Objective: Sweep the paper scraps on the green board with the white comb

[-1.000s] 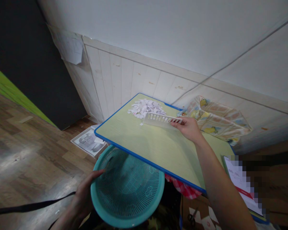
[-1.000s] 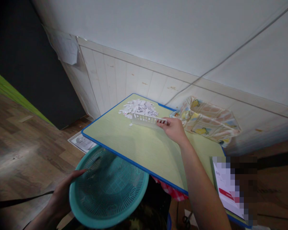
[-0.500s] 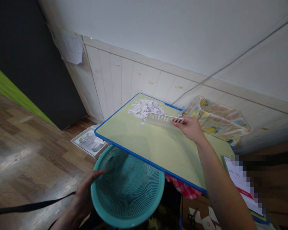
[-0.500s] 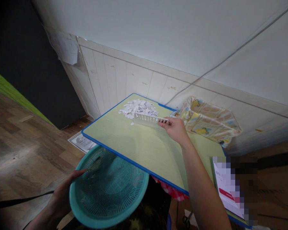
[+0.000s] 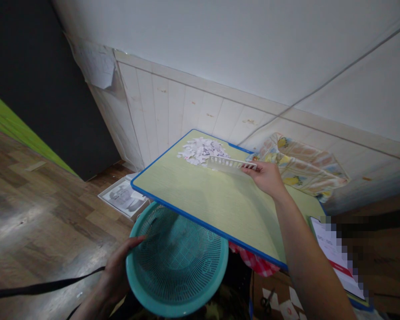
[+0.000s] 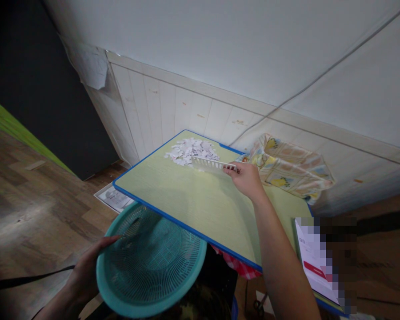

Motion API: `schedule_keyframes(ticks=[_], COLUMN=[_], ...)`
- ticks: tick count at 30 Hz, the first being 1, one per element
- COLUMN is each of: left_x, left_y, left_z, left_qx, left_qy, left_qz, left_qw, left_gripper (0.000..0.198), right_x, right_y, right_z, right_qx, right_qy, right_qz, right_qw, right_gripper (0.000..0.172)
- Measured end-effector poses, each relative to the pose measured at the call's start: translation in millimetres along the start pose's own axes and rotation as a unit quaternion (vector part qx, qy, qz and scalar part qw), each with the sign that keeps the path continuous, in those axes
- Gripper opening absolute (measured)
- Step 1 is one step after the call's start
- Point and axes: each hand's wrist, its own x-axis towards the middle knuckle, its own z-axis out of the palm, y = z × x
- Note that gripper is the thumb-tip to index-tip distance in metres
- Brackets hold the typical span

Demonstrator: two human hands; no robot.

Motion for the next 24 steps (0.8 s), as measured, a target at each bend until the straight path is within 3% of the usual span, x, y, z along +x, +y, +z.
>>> schedule_keyframes(ticks=[11,20,24], left_x=[7,0,-4], left_y=[-4,2,5], left_z=[-5.0,3.8,9.1], left_qx=[0.001,-0.023,-0.021], left_qy=[0.013,0.006,0.012], left_qz=[0.012,0.004,-0.002], left_qw=[1.0,1.0,1.0], left_gripper=[0.016,0.022,0.03], right_x=[-6,-11,-10], right_y=[0,-13,-8], right_z=[-3,14,14], right_qx=[0.071,0.148,0.147], right_qy=[-0.017,-0.065,-0.03], right_qz=[0.016,0.024,0.029], right_qw=[0.997,0.987,0.988], right_gripper=[0.029,0.032,0.037])
